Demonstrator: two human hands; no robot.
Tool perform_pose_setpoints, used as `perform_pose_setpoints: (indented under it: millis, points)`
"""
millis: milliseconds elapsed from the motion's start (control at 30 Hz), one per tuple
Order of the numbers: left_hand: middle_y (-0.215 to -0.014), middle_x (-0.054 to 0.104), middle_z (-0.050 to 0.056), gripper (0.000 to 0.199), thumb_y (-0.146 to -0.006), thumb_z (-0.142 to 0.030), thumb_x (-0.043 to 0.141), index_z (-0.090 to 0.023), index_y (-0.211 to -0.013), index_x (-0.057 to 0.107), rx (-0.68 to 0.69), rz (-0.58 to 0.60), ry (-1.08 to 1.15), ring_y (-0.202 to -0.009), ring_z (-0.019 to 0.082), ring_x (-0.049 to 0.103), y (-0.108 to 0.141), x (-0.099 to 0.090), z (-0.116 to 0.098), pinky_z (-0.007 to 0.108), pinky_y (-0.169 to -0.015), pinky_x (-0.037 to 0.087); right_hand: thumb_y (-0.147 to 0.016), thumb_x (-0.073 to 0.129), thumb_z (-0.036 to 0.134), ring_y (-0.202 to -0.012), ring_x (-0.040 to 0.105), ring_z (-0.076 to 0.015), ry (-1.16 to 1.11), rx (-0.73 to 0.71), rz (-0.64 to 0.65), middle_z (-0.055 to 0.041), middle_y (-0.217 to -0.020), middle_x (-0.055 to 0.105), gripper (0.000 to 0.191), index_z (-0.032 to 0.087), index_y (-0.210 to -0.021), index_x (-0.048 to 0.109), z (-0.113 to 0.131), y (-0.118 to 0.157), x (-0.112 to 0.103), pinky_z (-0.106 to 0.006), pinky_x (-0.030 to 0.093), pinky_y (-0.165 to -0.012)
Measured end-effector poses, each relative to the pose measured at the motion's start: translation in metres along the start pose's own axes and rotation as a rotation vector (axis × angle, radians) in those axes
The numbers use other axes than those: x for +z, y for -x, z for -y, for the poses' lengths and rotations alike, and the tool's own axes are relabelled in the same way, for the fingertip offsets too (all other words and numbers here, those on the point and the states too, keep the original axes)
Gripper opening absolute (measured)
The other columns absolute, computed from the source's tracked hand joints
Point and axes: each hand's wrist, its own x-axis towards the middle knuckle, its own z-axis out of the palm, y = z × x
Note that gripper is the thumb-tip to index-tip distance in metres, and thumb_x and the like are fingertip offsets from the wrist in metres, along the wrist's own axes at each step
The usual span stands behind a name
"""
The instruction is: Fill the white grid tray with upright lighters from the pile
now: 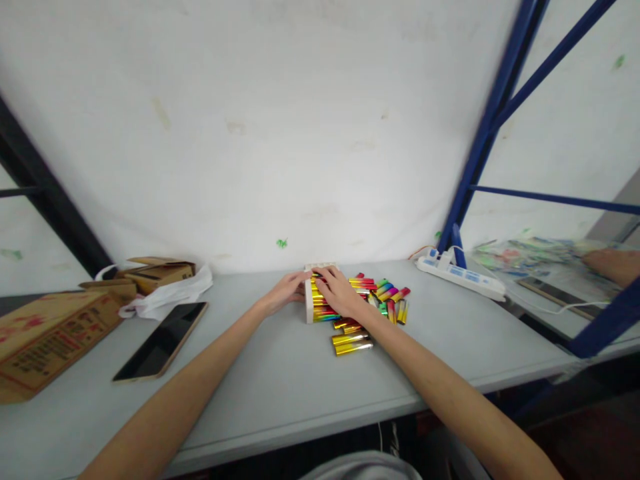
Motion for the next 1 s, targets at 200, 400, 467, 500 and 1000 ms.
perform_pose_setpoints:
  millis: [200, 400, 467, 500, 1000]
  points:
    - [-0.102, 0.076, 0.011, 0.058, -0.08, -0.064, 0.067, -0.014, -0.109, 0.072, 0.051, -0.113, -0.163, -0.093, 0.027, 0.069, -0.004, 0.008, 0.0, 0.035, -0.073, 0.057, -0.108, 0.035, 0.03, -0.125, 0.054, -0.0221, 0.032, -0.016, 0.004, -0.0138, -0.129, 0.057, 0.039, 0.017, -0.14, 0.052, -0.002, 0.003, -0.007, -0.04, 0.04, -0.114]
    - [-0.088, 0.075, 0.008, 0.052, -0.08, -0.064, 0.065, -0.015, -0.092, 0.073, 0.105, -0.217, -0.256, -0.08, 0.025, 0.068, -0.005, 0.014, 0.001, 0.031, -0.063, 0.053, -0.107, 0.035, 0.027, -0.121, 0.056, -0.0228, 0.08, 0.048, -0.037, -0.0133, -0.128, 0.059, 0.037, 0.016, -0.136, 0.054, -0.005, 0.006, -0.006, -0.041, 0.041, -0.112]
    - [-0.088, 0.076, 0.008, 0.053, -0.081, -0.066, 0.062, -0.015, -0.092, 0.073, 0.12, -0.213, -0.258, -0.08, 0.025, 0.068, -0.004, 0.014, 0.003, 0.031, -0.063, 0.054, -0.106, 0.034, 0.026, -0.121, 0.056, -0.0223, 0.084, 0.05, -0.035, -0.0134, -0.128, 0.06, 0.037, 0.016, -0.136, 0.054, -0.006, 0.006, -0.005, -0.04, 0.041, -0.112]
    - [-0.087, 0.076, 0.008, 0.054, -0.081, -0.066, 0.061, -0.015, -0.092, 0.073, 0.128, -0.213, -0.26, -0.079, 0.025, 0.068, -0.004, 0.014, 0.005, 0.031, -0.064, 0.054, -0.106, 0.033, 0.025, -0.121, 0.056, -0.022, 0.083, 0.048, -0.03, -0.0134, -0.127, 0.06, 0.038, 0.016, -0.136, 0.055, -0.007, 0.006, -0.006, -0.04, 0.042, -0.112]
    - [-0.098, 0.077, 0.009, 0.057, -0.089, -0.068, 0.05, -0.017, -0.101, 0.072, 0.216, -0.312, -0.264, -0.084, 0.026, 0.071, -0.008, 0.018, 0.031, 0.036, -0.074, 0.056, -0.104, 0.037, 0.021, -0.112, 0.064, -0.0238, 0.316, 0.165, 0.046, -0.0118, -0.123, 0.072, 0.037, 0.015, -0.131, 0.063, 0.01, 0.005, -0.025, -0.038, 0.042, -0.106]
